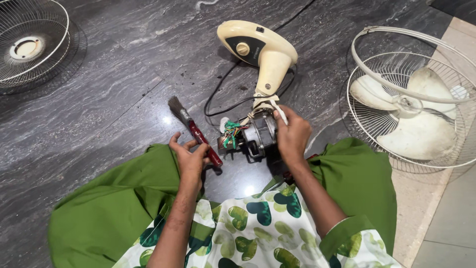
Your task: The person sits on the floor and uses a brush to clean a disassembled ceiling fan. They brush the inner cage, the fan blades, the outer ring, and the motor housing, then use a screwdriver to adjust the motor.
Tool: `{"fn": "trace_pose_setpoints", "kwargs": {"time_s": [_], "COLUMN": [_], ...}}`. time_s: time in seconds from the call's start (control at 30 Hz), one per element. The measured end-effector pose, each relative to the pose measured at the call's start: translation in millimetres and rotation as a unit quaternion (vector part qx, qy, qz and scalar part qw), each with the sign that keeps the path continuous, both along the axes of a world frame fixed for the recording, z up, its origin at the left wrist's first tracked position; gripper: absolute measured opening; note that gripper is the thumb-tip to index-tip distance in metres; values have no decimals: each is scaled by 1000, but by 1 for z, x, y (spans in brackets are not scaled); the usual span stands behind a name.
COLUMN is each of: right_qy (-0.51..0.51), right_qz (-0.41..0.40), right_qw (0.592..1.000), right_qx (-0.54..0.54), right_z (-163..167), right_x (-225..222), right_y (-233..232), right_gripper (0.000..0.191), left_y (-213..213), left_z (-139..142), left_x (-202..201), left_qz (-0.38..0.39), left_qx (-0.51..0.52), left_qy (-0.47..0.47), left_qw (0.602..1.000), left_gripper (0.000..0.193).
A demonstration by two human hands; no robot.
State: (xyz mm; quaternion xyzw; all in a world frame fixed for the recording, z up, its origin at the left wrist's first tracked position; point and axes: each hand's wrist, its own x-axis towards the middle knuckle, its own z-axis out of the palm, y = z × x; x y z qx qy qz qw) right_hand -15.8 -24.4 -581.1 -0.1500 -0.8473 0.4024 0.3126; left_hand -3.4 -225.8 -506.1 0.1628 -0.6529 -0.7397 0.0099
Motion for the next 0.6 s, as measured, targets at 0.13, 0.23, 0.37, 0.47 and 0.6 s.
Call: {"fn": "trace_pose_setpoints", "kwargs": {"time_s": [0.13, 0.23, 0.37, 0.47, 0.6], "right_qy": [-15, -30, -63, 29, 56], "right_qz": [-22, -22, -23, 32, 50], "right_qw": [998, 995, 970, 949, 930], "right_qx": [-63, -88, -234, -311, -360], "right_z": [-1, 3, 3, 2, 5], "right_x": [-8, -10, -10, -13, -11], "right_y": [-1, 7, 14, 12, 8], "right_gripper": [27, 26, 25, 22, 23], "left_y": [-8, -3, -5, -13, -18], "left_z": [-8, -9, -5, -1, 6], "left_x": [-10, -11, -10, -13, -9], "left_qz": [18, 14, 7, 3, 1], "left_qx": [13, 13, 9, 11, 18], "left_qy": [8, 10, 3, -8, 2], "left_qw": [1000, 1000, 1000, 1000, 1000], "left_gripper": [87, 87, 85, 84, 83]}}
